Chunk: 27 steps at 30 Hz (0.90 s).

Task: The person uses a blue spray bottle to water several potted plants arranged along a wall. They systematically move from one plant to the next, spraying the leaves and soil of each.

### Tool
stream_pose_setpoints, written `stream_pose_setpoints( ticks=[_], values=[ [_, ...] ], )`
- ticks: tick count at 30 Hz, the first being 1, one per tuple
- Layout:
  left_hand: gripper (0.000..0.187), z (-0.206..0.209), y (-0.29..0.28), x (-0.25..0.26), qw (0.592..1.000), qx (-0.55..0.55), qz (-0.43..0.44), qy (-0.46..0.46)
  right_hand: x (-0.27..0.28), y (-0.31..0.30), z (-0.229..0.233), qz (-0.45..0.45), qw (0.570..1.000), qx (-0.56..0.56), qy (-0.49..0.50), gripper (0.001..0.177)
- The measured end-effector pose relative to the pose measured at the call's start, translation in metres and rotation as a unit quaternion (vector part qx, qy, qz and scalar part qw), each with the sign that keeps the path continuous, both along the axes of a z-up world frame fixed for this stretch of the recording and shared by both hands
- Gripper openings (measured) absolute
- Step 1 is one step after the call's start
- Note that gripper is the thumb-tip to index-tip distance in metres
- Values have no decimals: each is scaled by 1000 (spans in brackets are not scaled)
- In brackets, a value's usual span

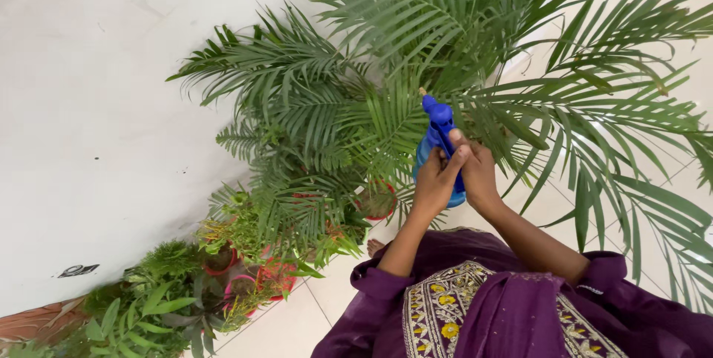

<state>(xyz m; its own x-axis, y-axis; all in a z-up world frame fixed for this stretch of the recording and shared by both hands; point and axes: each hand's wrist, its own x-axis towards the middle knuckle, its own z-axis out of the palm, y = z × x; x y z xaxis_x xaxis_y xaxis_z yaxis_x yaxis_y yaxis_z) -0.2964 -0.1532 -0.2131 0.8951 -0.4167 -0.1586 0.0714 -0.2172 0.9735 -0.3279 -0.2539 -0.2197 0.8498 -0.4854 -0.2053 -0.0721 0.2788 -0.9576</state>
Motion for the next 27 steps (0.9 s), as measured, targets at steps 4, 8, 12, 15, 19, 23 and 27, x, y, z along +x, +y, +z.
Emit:
stream_pose_setpoints(
  ticks=[4,8,12,15,19,23,27],
  values=[
    [57,0,-11,-9,1000,8,10,5,-11,-9,-13,3,999,-11,-37,36],
    [55,5,-19,-15,1000,-4,-3,-2,-18,-17,-22,5,997,-10,-71,38],
    [55,5,-28,-23,999,-21,-28,-7,-26,-32,-21,-3,999,-23,-43,47],
    [55,1,-34,-26,999,-19,-27,-11,-27,-37,-16,-1,1000,-1,-25,48],
    [60,-5,-36,-25,1000,13,-5,6,-26,-35,-12,19,999,14,-25,41],
    [58,-7,-29,-25,1000,18,8,3,-28,-32,-15,52,997,-28,-46,40],
    [58,-7,-21,-26,1000,28,-4,-6,-24,-32,-18,68,997,-29,-39,41]
  ],
)
